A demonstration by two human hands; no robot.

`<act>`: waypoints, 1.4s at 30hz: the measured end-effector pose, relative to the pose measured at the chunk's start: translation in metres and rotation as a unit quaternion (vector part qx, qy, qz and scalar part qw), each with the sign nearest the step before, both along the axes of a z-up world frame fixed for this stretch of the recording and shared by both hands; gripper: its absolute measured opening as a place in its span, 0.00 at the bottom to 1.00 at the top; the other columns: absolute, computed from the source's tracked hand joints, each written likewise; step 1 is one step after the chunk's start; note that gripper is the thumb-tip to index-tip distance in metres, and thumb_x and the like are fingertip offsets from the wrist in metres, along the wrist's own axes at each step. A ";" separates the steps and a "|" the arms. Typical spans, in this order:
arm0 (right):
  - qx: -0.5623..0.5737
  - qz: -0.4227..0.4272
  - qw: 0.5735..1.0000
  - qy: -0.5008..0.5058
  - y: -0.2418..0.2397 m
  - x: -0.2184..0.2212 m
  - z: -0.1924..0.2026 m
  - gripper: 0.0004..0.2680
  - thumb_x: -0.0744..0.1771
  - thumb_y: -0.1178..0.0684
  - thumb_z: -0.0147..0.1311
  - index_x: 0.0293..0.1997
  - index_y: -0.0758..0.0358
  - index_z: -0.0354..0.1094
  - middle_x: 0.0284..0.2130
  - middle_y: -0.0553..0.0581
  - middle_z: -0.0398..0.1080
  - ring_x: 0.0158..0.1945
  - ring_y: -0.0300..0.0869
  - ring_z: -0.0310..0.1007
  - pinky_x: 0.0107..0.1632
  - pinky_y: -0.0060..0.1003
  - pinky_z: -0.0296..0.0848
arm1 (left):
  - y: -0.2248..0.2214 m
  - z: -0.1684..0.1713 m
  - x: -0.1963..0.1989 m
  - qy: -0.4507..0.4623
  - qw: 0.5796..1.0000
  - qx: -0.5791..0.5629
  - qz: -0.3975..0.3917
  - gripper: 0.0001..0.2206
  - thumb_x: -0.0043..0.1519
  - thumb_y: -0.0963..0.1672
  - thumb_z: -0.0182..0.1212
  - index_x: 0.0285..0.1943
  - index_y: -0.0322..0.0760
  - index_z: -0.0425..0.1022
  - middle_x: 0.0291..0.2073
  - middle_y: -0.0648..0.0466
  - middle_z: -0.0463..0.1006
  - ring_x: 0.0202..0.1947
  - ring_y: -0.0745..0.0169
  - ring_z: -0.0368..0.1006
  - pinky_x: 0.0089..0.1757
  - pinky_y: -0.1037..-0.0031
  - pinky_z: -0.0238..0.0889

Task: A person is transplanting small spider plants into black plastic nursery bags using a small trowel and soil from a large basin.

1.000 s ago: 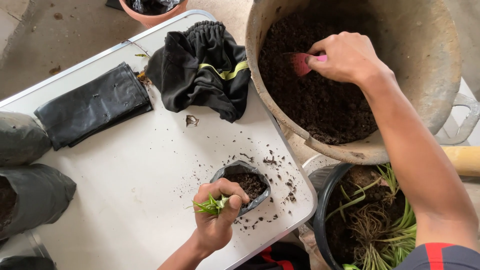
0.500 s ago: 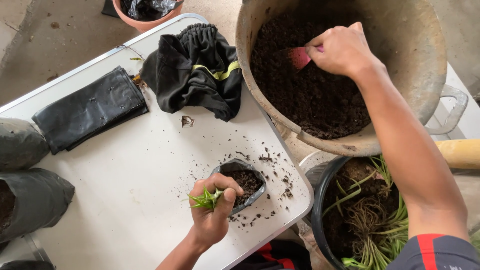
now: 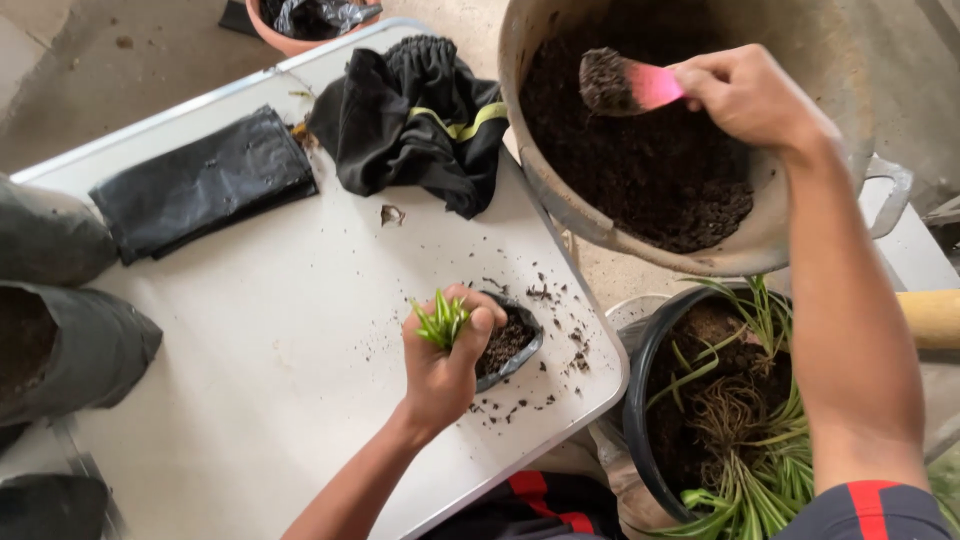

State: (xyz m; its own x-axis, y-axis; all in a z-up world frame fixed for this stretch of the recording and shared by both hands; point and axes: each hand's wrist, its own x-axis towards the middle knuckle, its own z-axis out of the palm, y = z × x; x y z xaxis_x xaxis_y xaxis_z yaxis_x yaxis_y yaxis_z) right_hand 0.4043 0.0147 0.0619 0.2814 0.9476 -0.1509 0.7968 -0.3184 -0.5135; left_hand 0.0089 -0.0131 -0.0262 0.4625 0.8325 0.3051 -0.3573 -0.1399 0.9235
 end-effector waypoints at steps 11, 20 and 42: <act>0.012 0.066 0.995 -0.069 -0.095 -0.083 0.063 0.13 0.76 0.57 0.47 0.68 0.72 0.72 0.25 0.64 0.69 0.18 0.41 0.46 0.21 0.37 0.44 | 0.009 0.013 0.001 -0.001 0.999 -0.034 -0.008 0.14 0.71 0.47 0.51 0.34 0.38 0.76 0.16 0.62 0.63 0.16 0.74 0.56 0.25 0.77 0.58; -0.068 0.203 0.976 -0.024 -0.140 -0.160 0.029 0.20 0.66 0.47 0.51 0.67 0.59 0.66 0.51 0.57 0.77 0.50 0.47 0.74 0.53 0.44 0.68 | 0.012 0.024 0.003 -0.004 1.000 -0.003 -0.001 0.15 0.70 0.47 0.49 0.34 0.34 0.74 0.29 0.53 0.76 0.29 0.64 0.71 0.33 0.72 0.66; -0.322 0.257 0.906 -0.095 -0.082 -0.218 -0.010 0.09 0.71 0.44 0.42 0.46 0.45 0.72 0.24 0.51 0.78 0.27 0.50 0.77 0.35 0.48 0.71 | 0.020 0.045 0.022 0.042 0.996 0.025 -0.079 0.12 0.69 0.46 0.51 0.36 0.34 0.73 0.19 0.63 0.57 0.21 0.73 0.52 0.28 0.76 0.49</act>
State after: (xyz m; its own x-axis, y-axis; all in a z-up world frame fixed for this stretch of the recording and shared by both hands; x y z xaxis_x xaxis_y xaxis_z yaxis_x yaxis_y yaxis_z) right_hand 0.1860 -0.0674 0.0515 -0.0938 0.6935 -0.7144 0.9795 -0.0644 -0.1911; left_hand 0.0305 0.0072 0.0190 0.6117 0.7327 0.2984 -0.2996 -0.1345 0.9445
